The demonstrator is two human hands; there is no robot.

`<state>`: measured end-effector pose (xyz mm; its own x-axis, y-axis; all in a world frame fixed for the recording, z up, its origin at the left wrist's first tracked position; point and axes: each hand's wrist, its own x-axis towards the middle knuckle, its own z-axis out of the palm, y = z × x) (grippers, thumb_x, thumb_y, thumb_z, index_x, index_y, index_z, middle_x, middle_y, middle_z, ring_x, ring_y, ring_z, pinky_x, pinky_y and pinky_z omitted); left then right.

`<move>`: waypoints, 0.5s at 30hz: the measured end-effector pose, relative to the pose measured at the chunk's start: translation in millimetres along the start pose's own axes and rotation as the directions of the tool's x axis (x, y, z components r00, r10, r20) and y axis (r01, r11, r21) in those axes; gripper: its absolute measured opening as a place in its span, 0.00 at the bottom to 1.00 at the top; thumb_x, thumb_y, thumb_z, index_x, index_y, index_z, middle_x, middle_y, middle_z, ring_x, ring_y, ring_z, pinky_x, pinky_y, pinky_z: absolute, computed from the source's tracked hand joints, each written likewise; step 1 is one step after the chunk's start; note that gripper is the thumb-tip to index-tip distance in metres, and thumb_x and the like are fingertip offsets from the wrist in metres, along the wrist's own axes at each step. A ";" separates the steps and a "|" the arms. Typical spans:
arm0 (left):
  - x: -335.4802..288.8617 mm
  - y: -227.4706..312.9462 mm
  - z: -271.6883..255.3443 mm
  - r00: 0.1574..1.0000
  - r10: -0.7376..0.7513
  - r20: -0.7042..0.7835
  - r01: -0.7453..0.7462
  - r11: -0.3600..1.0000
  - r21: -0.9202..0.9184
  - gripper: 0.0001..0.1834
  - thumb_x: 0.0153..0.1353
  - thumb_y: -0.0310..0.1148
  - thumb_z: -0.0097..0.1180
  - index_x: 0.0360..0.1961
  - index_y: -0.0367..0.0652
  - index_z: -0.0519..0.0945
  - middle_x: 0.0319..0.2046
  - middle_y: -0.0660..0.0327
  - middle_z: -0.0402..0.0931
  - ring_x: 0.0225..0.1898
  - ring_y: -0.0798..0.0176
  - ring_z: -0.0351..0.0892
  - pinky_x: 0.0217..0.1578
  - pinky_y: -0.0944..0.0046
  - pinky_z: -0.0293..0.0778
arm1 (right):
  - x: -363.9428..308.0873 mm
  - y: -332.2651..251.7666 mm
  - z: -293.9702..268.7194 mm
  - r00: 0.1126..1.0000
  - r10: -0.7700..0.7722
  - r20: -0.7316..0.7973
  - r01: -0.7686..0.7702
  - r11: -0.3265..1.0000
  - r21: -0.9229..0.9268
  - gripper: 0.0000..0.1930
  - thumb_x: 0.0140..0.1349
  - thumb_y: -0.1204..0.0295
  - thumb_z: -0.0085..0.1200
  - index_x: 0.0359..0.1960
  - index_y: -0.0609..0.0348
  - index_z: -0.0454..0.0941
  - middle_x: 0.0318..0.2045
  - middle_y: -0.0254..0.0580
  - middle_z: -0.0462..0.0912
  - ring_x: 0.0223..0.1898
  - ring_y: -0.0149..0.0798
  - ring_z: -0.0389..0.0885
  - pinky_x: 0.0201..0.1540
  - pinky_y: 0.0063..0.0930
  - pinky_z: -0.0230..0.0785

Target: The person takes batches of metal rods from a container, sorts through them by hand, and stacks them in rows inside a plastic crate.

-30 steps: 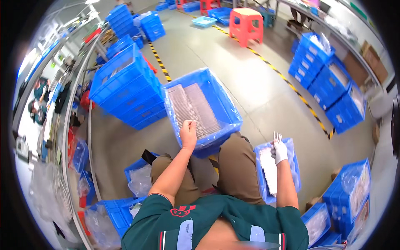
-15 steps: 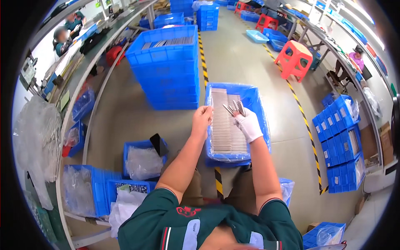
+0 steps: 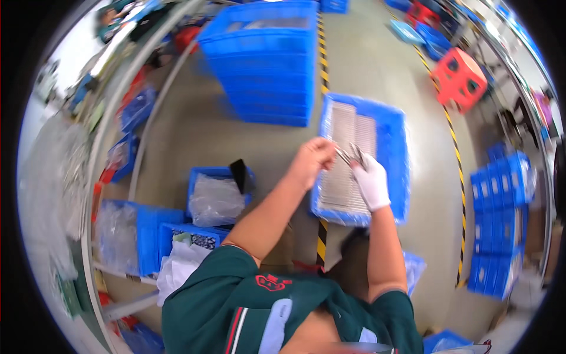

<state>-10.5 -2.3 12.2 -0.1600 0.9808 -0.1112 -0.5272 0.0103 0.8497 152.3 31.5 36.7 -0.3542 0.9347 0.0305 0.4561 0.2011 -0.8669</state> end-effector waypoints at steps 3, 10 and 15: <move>-1.2 -3.2 12.2 0.988 0.147 0.043 -0.152 0.920 0.360 0.05 0.55 0.29 0.55 0.27 0.38 0.75 0.20 0.64 0.73 0.21 0.74 0.69 0.24 0.74 0.66 | -9.3 0.4 -13.6 0.996 -0.047 -0.077 0.039 0.995 -0.095 0.06 0.54 0.71 0.51 0.30 0.59 0.75 0.18 0.47 0.73 0.20 0.42 0.72 0.26 0.31 0.64; -8.9 -3.9 4.9 0.997 -0.042 0.065 0.032 0.988 0.153 0.06 0.54 0.28 0.56 0.27 0.37 0.75 0.20 0.63 0.73 0.21 0.73 0.70 0.22 0.74 0.66 | -7.6 12.6 -8.2 1.000 0.008 0.002 -0.009 0.988 0.155 0.04 0.56 0.75 0.51 0.31 0.63 0.74 0.16 0.33 0.72 0.19 0.24 0.67 0.22 0.21 0.62; -5.2 -11.4 13.0 0.997 -0.008 0.075 -0.006 0.983 0.182 0.06 0.54 0.29 0.57 0.25 0.38 0.76 0.20 0.63 0.73 0.21 0.73 0.70 0.22 0.73 0.66 | -8.0 11.1 -11.9 0.998 0.043 -0.040 -0.040 0.997 0.073 0.04 0.58 0.75 0.49 0.29 0.62 0.73 0.15 0.29 0.69 0.19 0.21 0.64 0.22 0.18 0.58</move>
<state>7.3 -5.0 9.8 -0.0923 0.9926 -0.0789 -0.3658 0.0399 0.9298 169.9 29.8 32.8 -0.3009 0.9536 0.0129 0.4096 0.1414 -0.9012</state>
